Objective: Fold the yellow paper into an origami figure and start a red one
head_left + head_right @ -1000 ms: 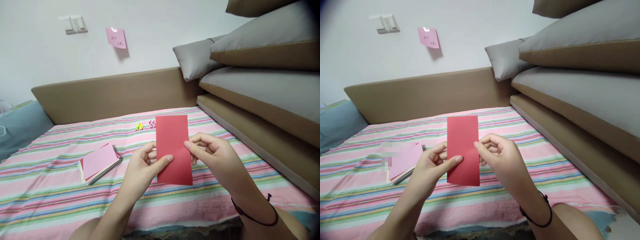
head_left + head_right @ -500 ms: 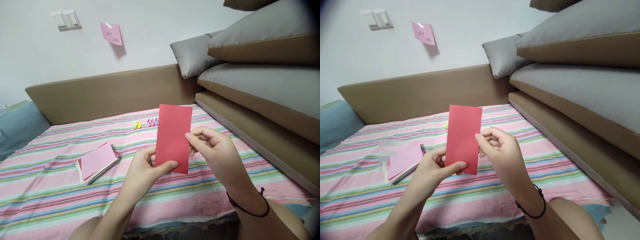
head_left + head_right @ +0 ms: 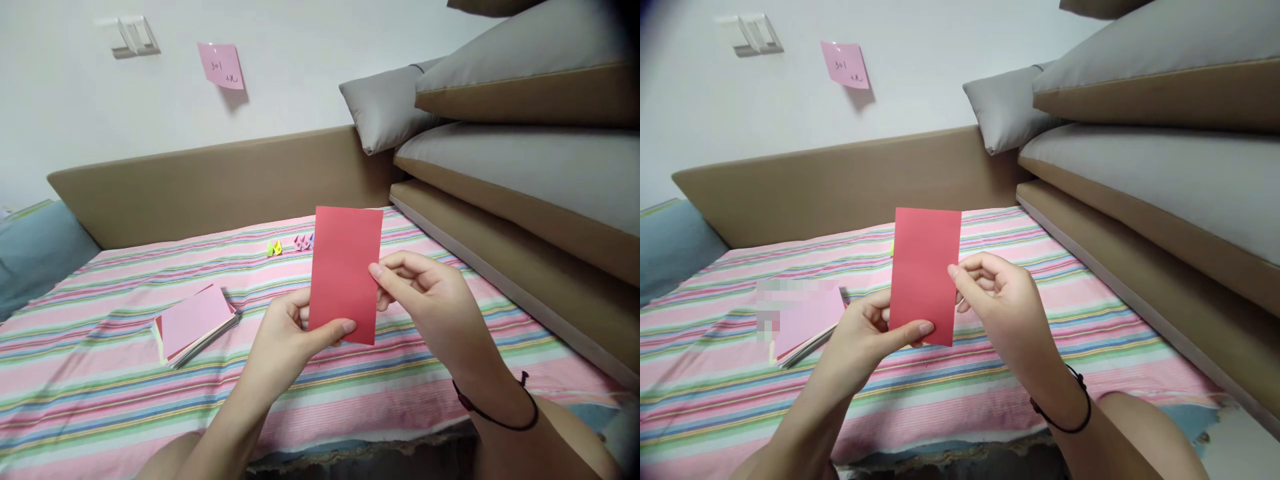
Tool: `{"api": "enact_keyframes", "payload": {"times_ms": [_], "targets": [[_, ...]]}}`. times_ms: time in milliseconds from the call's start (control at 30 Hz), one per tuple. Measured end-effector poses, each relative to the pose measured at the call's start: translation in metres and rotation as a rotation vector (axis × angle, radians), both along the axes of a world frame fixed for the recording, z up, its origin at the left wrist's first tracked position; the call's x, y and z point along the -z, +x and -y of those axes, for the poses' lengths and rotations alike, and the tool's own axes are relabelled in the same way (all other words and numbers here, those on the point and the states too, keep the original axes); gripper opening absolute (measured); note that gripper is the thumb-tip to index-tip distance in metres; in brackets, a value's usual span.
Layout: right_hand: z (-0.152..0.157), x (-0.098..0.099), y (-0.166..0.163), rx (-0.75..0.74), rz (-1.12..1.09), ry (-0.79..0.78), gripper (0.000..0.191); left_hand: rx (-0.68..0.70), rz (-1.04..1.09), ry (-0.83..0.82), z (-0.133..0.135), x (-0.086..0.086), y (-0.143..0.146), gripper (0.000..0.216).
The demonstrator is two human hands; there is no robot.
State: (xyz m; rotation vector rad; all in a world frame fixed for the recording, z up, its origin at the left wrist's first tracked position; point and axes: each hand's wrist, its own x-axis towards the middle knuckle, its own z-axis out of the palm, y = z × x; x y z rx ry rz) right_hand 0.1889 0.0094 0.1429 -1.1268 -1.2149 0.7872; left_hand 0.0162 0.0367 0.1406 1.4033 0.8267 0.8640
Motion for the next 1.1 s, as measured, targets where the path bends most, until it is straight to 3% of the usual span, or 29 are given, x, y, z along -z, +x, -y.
{"api": "enact_keyframes", "payload": {"times_ms": [267,500,833,1100], "targets": [[-0.001,0.0,0.001,-0.039,-0.013,0.002,0.02,-0.036,-0.003,0.025,0.0,0.0,0.0,0.016],[0.0,0.002,-0.003,-0.292,0.011,-0.112,0.011,-0.176,0.044,0.103,-0.004,0.002,-0.003,0.018],[-0.001,0.01,-0.011,-0.241,0.027,-0.098,0.016,-0.249,0.011,0.159,-0.004,0.003,-0.003,0.014],[-0.001,0.007,-0.001,-0.202,0.114,-0.087,0.018,-0.142,0.041,0.067,-0.01,0.001,-0.007,0.016]]}}
